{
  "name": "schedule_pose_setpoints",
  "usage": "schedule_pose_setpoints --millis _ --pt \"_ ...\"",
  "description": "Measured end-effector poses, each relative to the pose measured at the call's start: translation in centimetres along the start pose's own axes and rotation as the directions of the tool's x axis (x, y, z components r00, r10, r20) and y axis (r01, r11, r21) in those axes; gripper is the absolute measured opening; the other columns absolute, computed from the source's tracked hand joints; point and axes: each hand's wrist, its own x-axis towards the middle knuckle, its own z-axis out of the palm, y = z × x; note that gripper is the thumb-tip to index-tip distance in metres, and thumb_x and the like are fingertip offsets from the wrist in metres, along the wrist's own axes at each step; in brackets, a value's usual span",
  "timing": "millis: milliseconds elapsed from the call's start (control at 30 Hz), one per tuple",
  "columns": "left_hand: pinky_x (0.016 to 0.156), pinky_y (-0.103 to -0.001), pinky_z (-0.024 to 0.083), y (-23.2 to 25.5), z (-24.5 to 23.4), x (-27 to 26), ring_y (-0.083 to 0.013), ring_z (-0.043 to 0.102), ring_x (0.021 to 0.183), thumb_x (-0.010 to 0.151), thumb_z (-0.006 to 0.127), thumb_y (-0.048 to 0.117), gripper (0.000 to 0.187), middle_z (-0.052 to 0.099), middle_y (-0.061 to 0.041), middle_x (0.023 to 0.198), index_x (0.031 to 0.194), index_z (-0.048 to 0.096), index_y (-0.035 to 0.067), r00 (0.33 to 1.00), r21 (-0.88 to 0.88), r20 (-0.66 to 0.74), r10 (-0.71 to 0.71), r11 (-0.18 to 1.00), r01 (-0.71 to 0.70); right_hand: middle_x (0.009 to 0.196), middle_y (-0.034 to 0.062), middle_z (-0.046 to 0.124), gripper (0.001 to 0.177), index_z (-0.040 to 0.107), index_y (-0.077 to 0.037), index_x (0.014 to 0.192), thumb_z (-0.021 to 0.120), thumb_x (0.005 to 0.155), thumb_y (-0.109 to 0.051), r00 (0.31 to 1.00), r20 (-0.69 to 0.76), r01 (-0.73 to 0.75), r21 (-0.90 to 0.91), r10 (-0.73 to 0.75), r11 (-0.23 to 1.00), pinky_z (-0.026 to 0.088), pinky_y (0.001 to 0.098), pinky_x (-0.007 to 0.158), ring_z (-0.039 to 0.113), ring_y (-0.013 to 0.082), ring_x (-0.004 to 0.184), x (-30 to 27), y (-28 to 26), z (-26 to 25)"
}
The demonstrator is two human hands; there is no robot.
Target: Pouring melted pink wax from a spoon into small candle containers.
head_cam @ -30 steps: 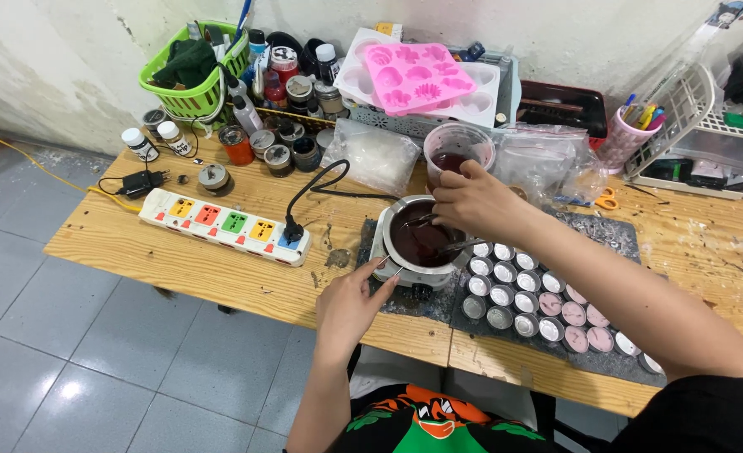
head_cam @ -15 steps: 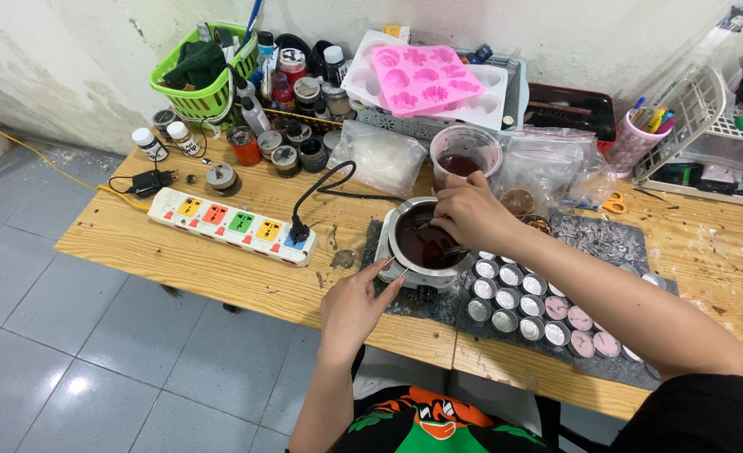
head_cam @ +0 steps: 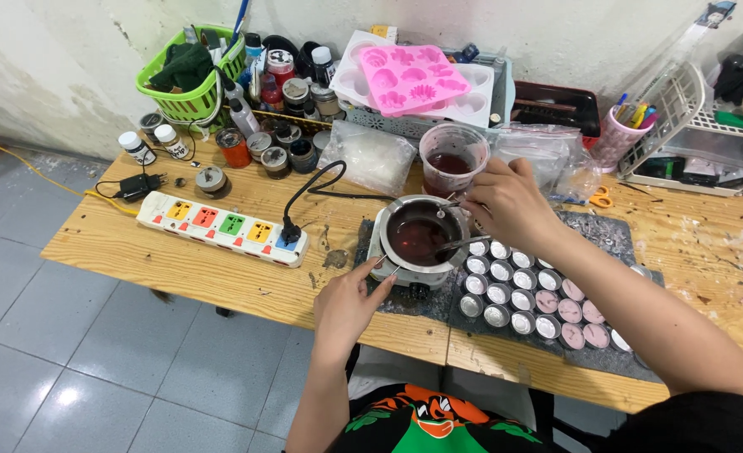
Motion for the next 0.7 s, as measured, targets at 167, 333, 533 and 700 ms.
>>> schedule_pose_setpoints --millis 167,333,533,700 --pt "0.048 -0.035 0.044 0.3 -0.2 -0.2 -0.0183 0.058 0.047 0.083 0.074 0.053 0.049 0.058 -0.004 0.052 0.122 0.076 0.024 1.0 -0.005 -0.022 0.001 1.0 -0.001 0.078 0.0026 0.063 0.012 0.077 -0.008 0.083 0.077 0.084 -0.019 0.997 0.037 -0.073 0.007 0.072 0.997 0.033 0.0416 0.086 0.054 0.023 0.09 -0.8 -0.5 -1.6" --pt "0.049 -0.036 0.045 0.3 0.1 -0.4 -0.0197 0.059 0.048 0.082 0.074 0.053 0.048 0.059 -0.005 0.053 0.12 0.077 0.024 0.999 -0.001 -0.046 0.011 1.0 -0.011 0.077 0.0011 0.064 0.011 0.077 -0.008 0.082 0.077 0.083 -0.018 0.988 0.092 -0.133 0.112 0.123 0.985 0.033 0.0407 0.085 0.053 0.0224 0.088 -1.6 -0.4 -1.5" --pt "0.049 -0.036 0.046 0.3 0.1 -0.5 -0.0197 0.06 0.049 0.082 0.074 0.053 0.048 0.06 -0.004 0.054 0.12 0.076 0.024 0.998 0.001 -0.062 0.024 1.0 -0.024 0.081 0.0017 0.064 0.01 0.076 -0.007 0.082 0.077 0.085 -0.017 0.998 0.006 -0.06 -0.023 0.06 0.998 0.033 0.0414 0.088 0.054 0.0225 0.092 -2.2 -0.4 -1.1" --pt "0.049 -0.035 0.045 0.4 0.1 -0.6 -0.0186 0.058 0.049 0.082 0.073 0.056 0.052 0.058 -0.004 0.054 0.122 0.075 0.023 0.999 0.021 -0.037 -0.001 1.0 0.002 0.076 0.002 0.064 0.011 0.076 -0.007 0.082 0.078 0.084 -0.018 0.993 -0.008 -0.114 0.023 0.114 0.993 0.033 0.042 0.087 0.053 0.023 0.09 -2.7 -0.3 -1.6"
